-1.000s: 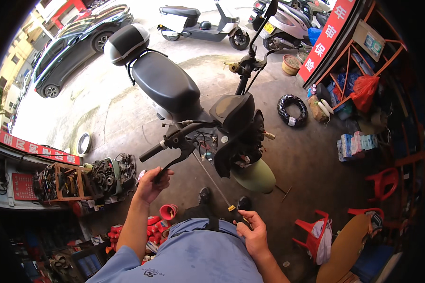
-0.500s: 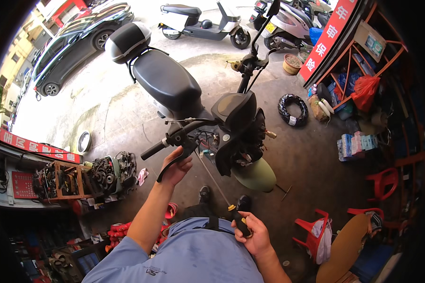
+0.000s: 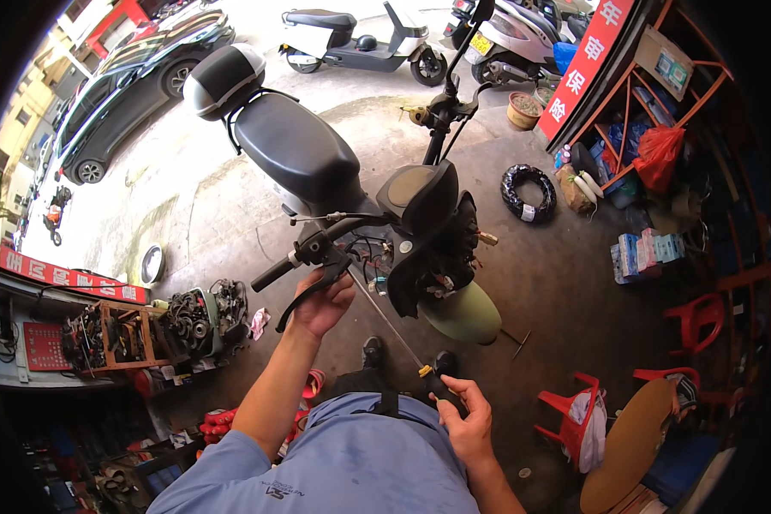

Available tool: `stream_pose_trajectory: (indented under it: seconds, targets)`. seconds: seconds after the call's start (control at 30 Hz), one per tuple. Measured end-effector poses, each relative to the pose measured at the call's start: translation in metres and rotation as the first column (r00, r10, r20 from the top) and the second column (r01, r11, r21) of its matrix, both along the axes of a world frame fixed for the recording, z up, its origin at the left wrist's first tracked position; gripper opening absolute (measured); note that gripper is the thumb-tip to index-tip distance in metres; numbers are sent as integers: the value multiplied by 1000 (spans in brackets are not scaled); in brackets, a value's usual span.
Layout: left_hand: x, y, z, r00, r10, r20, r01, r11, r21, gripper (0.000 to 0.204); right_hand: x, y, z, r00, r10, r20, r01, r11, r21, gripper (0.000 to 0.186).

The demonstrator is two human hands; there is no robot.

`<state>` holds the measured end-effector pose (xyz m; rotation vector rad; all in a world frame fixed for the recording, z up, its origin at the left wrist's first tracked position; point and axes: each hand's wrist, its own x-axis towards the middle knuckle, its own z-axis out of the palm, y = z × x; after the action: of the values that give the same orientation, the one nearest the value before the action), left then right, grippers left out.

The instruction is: Using a screwdriver to remove or install components on a motorcycle's handlebar and front assembly.

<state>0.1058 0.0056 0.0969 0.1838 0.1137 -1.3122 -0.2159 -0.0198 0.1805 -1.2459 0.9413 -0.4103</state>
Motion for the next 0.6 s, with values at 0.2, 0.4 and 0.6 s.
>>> stream_pose_trajectory:
  seconds: [0.2,0.4,0.6]
  targets:
    - [-2,-1,2,999,10,-50,-10,1000,-14,46,-4,-6,-5,920,-271,284,70,825,560,31]
    - [-4,-2,0,995,19,-94,-22,999,-28,49,0,-3,-11,1000,17,-15,-21,940,-340,30]
    - [-6,-4,-5,993,39,-113,-50,994,-95,42,-6,-7,-5,999,2,43,-10,986,167,30]
